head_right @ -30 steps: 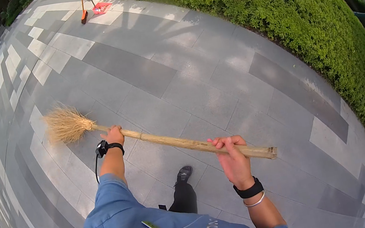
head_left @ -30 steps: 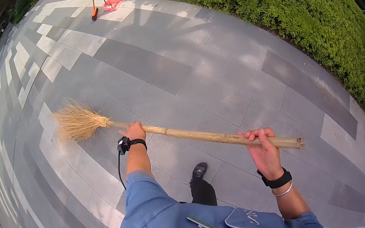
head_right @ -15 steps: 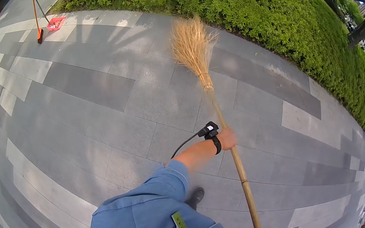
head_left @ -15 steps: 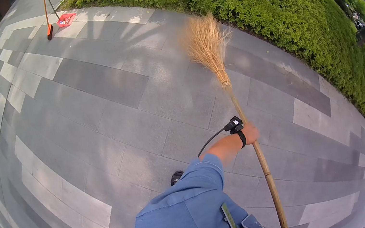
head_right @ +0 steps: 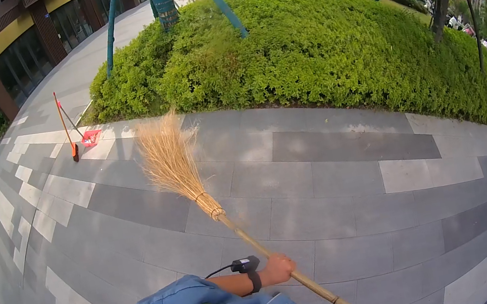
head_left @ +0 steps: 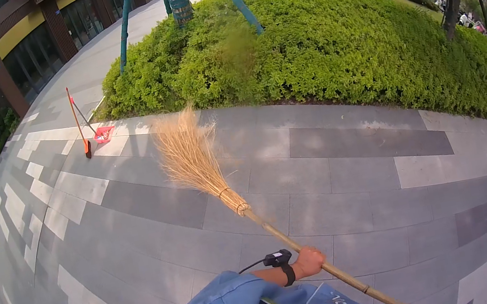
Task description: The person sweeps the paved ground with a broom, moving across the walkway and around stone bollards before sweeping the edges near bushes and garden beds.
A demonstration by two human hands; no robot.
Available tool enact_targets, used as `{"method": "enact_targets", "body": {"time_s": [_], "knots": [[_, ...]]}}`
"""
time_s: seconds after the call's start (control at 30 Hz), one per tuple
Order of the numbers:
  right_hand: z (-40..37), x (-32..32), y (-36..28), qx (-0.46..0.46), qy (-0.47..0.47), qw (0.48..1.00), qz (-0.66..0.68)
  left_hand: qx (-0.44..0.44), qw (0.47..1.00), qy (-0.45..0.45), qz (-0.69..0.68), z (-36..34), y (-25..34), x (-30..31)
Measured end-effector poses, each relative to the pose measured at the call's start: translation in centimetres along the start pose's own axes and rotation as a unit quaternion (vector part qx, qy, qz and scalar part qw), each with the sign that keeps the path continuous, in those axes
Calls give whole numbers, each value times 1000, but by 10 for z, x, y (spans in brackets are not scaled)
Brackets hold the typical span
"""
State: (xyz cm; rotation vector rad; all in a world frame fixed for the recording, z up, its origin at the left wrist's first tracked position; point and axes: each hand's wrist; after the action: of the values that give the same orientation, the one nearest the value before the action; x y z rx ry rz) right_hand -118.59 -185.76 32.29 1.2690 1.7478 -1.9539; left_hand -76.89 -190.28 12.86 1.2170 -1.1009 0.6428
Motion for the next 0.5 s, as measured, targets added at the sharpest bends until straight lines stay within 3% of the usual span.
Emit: {"method": "enact_targets", "body": {"time_s": [0.03, 0.07, 0.1, 0.2, 0.3, 0.37, 0.4, 0.43, 0.5], "knots": [[30, 6, 29, -48, -72, 996, 4, 43, 998, 38, 7, -11, -26, 0], [86, 34, 63, -129, -296, 945, 47, 89, 996, 23, 17, -24, -51, 9], [90, -20, 105, -124, -207, 969, 47, 136, 990, 9, 26, -39, -77, 18], [89, -164, 226, -254, -355, 897, 67, 356, 933, 46, 32, -90, -150, 37], [41, -297, 359, -370, -490, 787, 58, 541, 830, 130, -43, -139, -238, 42], [-11, -378, 442, -427, -561, 709, 23, 656, 744, 107, -68, -175, -310, 40], [-31, -418, 475, -422, -592, 685, 52, 698, 704, 73, -108, -185, -331, 62], [-42, -447, 499, -423, -616, 661, 74, 696, 699, 126, -104, -188, -362, 73], [-42, -508, 529, -403, -593, 693, 74, 673, 704, 212, -76, -178, -412, 114]]}}
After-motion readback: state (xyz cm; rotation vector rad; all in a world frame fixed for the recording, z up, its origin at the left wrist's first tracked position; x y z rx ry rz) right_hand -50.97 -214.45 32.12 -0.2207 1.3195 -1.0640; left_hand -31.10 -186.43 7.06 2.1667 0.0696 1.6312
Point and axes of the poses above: each hand's wrist, its own z-axis towards the middle knuckle, its own x-axis out of the back of the hand, y = z × x, and after that the axes turned 14 degrees about -y, right-handed
